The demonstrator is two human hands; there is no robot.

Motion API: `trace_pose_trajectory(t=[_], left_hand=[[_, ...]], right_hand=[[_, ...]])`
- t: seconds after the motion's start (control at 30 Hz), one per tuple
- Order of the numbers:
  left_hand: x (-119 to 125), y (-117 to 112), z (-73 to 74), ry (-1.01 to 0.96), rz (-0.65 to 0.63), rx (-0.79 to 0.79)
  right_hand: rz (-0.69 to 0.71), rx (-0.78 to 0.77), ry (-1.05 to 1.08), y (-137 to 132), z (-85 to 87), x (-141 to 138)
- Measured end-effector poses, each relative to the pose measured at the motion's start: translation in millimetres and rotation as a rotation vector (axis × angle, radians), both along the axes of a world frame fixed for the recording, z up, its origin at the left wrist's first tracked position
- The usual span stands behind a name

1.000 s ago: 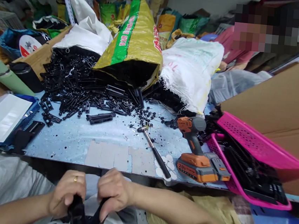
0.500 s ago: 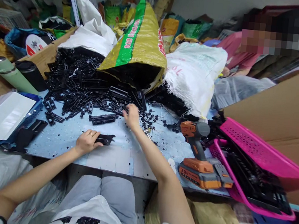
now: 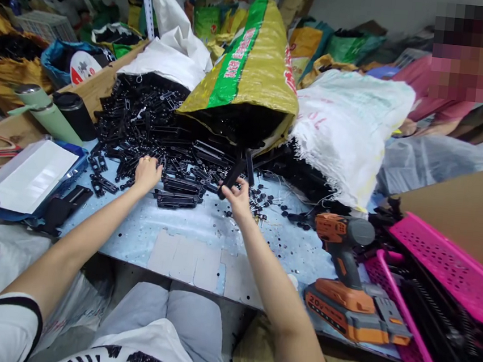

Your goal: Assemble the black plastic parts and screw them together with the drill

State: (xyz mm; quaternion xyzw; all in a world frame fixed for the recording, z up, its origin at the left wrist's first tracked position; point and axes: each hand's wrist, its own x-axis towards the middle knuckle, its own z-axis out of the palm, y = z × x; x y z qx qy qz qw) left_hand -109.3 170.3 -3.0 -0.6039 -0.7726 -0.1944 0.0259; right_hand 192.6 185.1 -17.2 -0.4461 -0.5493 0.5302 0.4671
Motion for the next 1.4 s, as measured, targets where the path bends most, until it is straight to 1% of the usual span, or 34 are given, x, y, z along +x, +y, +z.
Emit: trace_pose_trajectory(t=[0.07, 0.13, 0.2, 0.27, 0.33, 0.37, 0.47, 0.5, 0.53, 0.57, 0.6, 0.63, 0.7, 0.77, 0.83, 0.9, 0.93, 0.97, 1.03, 1.1, 1.13, 1.17, 1.23, 1.3, 1.4], left_hand=[[2.2, 21.7, 0.2, -0.014, 0.049, -0.085], [11.2, 36.9, 0.3, -0.039, 0.101, -0.145], [19.5, 40.7, 2.5, -0.059, 0.14, -0.147], [22.1, 29.8, 8.9, -0.086, 0.132, -0.109], [19.0, 3.3, 21.1, -0.12, 0.055, -0.079], [16.4, -15.2, 29.3, -0.129, -0.015, -0.073], [12.5, -81.6, 57.0, -0.062, -0.272, -0.069], [14.3, -103.4, 64.4, -0.033, -0.35, -0.083], [18.1, -123.1, 69.3, -0.005, -0.419, -0.13], [23.8, -139.9, 70.8, 0.019, -0.468, -0.195], [31.0, -153.3, 68.6, 0.04, -0.505, -0.269], [38.8, -163.4, 62.9, 0.057, -0.538, -0.343], [53.2, -175.1, 43.2, 0.082, -0.592, -0.438], [60.8, -180.5, 20.2, 0.088, -0.619, -0.436], [60.4, -185.3, 2.2, 0.032, -0.608, -0.359], [56.9, -191.9, -6.6, -0.135, -0.585, -0.251], [56.4, -195.6, -7.8, -0.258, -0.574, -0.199], [57.7, -199.3, -7.7, -0.398, -0.562, -0.157], [66.5, -205.0, -5.2, -0.686, -0.515, -0.106], [80.6, -207.6, -1.9, -0.898, -0.435, -0.07], [87.7, -207.9, -0.1, -0.95, -0.395, -0.04], [93.7, -207.7, 2.0, -0.961, -0.366, -0.001], [100.7, -207.0, 7.5, -0.891, -0.358, 0.083], [101.3, -207.2, 14.1, -0.786, -0.41, 0.12], [97.9, -208.9, 22.9, -0.695, -0.479, 0.108]], right_hand=[[0.077, -0.034, 0.086, -40.6, 0.7, -17.2], [0.119, -0.094, 0.166, -76.3, -2.6, -37.4], [0.147, -0.166, 0.226, -104.0, -10.3, -52.3], [0.137, -0.188, 0.235, -123.8, -19.1, -54.5], [0.093, -0.138, 0.167, -136.9, -25.6, -41.1], [0.076, -0.099, 0.102, -141.6, -27.2, -29.3], [0.089, 0.025, -0.217, -150.3, -26.9, 15.0], [0.099, 0.075, -0.327, -152.1, -25.7, 28.9], [0.097, 0.13, -0.421, -153.7, -24.3, 40.6], [0.085, 0.188, -0.498, -155.2, -22.9, 49.5], [0.075, 0.25, -0.563, -156.8, -21.5, 55.1], [0.077, 0.315, -0.622, -158.5, -20.1, 57.2], [0.128, 0.45, -0.77, -161.5, -17.2, 51.8], [0.211, 0.567, -0.936, -163.0, -14.2, 36.7], [0.28, 0.63, -1.028, -162.1, -11.1, 17.5], [0.321, 0.61, -1.003, -160.2, -7.8, -1.3], [0.317, 0.562, -0.937, -159.8, -6.1, -9.6], [0.3, 0.485, -0.837, -160.2, -4.3, -17.2], [0.273, 0.271, -0.572, -163.7, -0.7, -30.1], [0.32, 0.05, -0.312, -170.0, 1.8, -39.9], [0.361, -0.035, -0.211, -173.3, 2.4, -43.3], [0.393, -0.092, -0.134, -176.1, 2.7, -45.3], [0.415, -0.126, -0.045, -179.2, 2.6, -44.4], [0.416, -0.075, -0.059, -178.4, 3.9, -37.2], [0.442, 0.078, -0.205, -173.1, 11.1, -20.9]])
